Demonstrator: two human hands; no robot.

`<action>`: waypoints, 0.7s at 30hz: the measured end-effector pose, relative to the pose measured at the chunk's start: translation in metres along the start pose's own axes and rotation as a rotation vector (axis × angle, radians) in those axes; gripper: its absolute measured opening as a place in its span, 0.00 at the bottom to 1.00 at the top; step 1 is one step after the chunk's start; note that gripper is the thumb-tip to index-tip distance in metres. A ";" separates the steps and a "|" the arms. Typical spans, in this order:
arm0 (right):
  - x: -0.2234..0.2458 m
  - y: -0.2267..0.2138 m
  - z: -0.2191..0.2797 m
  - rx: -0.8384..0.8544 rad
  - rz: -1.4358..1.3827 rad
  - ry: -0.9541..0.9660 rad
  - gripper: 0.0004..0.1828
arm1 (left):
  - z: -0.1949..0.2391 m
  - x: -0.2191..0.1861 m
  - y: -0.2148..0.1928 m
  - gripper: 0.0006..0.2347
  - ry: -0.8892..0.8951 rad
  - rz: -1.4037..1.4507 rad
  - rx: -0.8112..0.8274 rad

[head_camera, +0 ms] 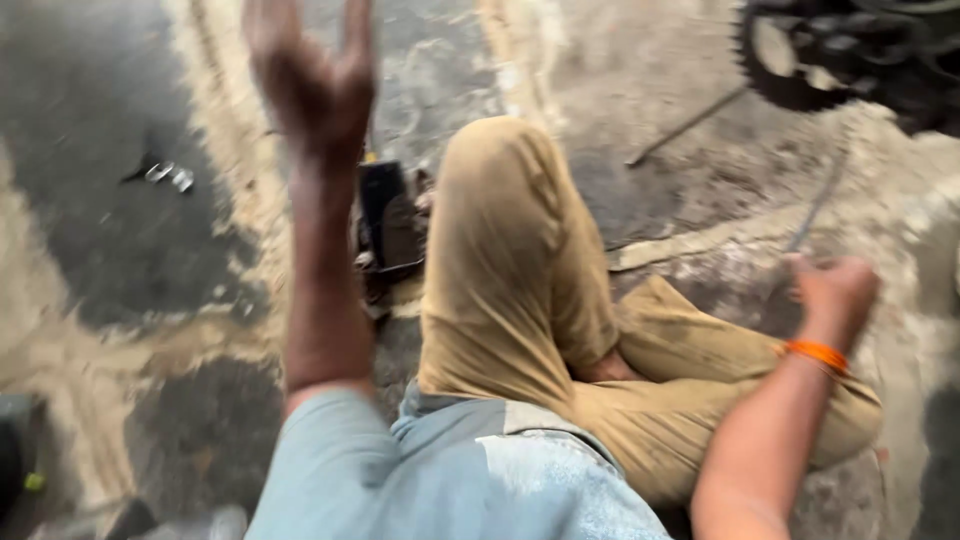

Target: The person cleans a disassembled engine casing using a green-handled screwdriver to scrape residue, then uses a metal file to scrape the gear teeth and internal surfaces. They wipe the part with a cloth and continue filing different areas of the casing.

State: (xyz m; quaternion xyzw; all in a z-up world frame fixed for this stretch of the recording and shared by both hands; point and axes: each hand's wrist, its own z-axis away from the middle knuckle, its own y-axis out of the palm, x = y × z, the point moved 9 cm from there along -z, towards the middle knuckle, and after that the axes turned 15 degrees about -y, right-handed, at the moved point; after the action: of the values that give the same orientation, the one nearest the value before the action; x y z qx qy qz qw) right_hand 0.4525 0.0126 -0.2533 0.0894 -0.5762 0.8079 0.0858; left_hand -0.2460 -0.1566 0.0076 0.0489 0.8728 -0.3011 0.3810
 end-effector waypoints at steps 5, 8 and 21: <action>0.038 -0.022 0.011 -0.148 -0.559 -0.177 0.15 | 0.107 0.128 -0.082 0.23 -0.779 -0.632 0.393; 0.039 0.006 -0.003 -0.029 -0.490 -0.206 0.16 | 0.258 0.300 -0.078 0.45 -0.919 -0.576 0.587; 0.014 0.054 0.001 -0.024 -0.611 -0.132 0.30 | 0.179 0.361 -0.068 0.18 -0.649 -0.289 1.306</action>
State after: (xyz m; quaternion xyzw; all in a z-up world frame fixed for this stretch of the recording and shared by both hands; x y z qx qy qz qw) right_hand 0.4255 -0.0054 -0.2989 0.3099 -0.5364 0.7302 0.2882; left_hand -0.4082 -0.3643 -0.3046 0.0584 0.3575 -0.8051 0.4697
